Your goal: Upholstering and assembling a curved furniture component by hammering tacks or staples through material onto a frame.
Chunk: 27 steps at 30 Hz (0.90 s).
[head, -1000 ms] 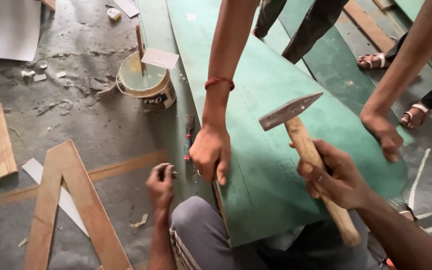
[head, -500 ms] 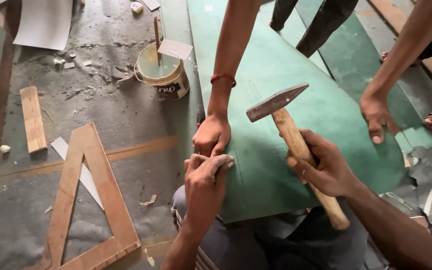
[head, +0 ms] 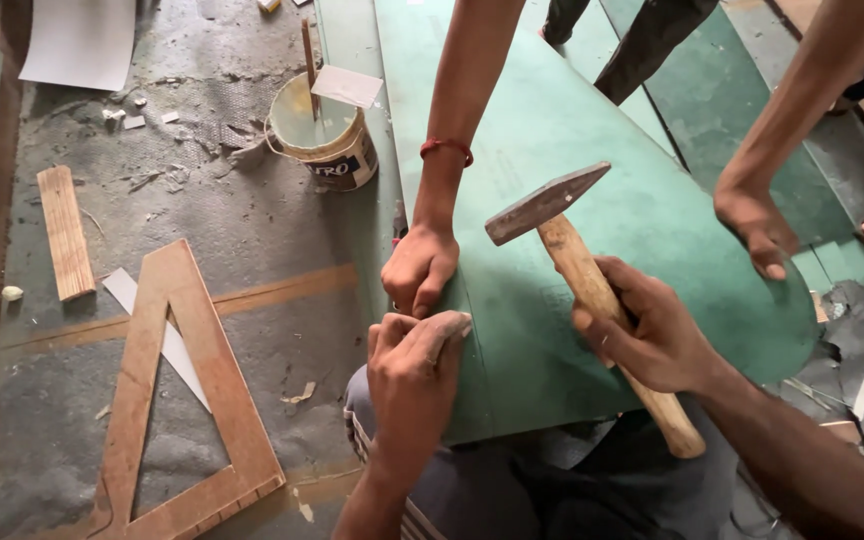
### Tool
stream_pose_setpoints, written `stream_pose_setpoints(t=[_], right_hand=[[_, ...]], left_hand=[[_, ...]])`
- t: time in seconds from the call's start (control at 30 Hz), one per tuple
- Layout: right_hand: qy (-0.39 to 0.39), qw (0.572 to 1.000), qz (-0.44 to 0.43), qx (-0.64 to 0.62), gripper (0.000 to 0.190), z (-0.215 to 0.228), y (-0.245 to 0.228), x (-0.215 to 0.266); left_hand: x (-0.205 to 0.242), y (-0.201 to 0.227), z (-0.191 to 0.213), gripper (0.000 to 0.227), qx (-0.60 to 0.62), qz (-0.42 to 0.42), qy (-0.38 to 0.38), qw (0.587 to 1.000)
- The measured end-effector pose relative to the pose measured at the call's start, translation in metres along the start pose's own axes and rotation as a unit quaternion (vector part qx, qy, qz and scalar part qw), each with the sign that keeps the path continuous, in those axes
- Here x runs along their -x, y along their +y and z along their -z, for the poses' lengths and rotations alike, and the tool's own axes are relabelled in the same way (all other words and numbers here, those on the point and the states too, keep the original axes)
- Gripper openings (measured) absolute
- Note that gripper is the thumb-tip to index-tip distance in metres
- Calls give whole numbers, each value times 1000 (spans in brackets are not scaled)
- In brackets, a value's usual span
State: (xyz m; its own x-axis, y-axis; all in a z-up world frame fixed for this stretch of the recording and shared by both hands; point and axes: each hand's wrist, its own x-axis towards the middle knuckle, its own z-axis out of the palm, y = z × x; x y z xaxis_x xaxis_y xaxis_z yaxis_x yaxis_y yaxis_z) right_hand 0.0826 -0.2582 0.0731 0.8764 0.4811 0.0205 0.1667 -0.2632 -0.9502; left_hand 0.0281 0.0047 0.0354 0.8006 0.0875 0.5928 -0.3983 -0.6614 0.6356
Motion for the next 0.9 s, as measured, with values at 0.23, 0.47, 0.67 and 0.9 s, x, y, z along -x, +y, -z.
stream_pose_setpoints(t=[0.23,0.47,0.67,0.9], right_hand=[[-92,973,-125,172,39,-2,-75,1],[-170,920,-110,335,53,-15,-85,-2],[-125,928,-104,336,52,-24,-95,-2],[-124,912,-194,339,54,-13,-107,-1]], left_hand=[[0,-1,2,24,25,49,2,998],[6,-6,0,41,-27,40,8,999],[4,-7,3,41,-7,53,-6,999],[15,-11,-1,44,12,66,-9,998]])
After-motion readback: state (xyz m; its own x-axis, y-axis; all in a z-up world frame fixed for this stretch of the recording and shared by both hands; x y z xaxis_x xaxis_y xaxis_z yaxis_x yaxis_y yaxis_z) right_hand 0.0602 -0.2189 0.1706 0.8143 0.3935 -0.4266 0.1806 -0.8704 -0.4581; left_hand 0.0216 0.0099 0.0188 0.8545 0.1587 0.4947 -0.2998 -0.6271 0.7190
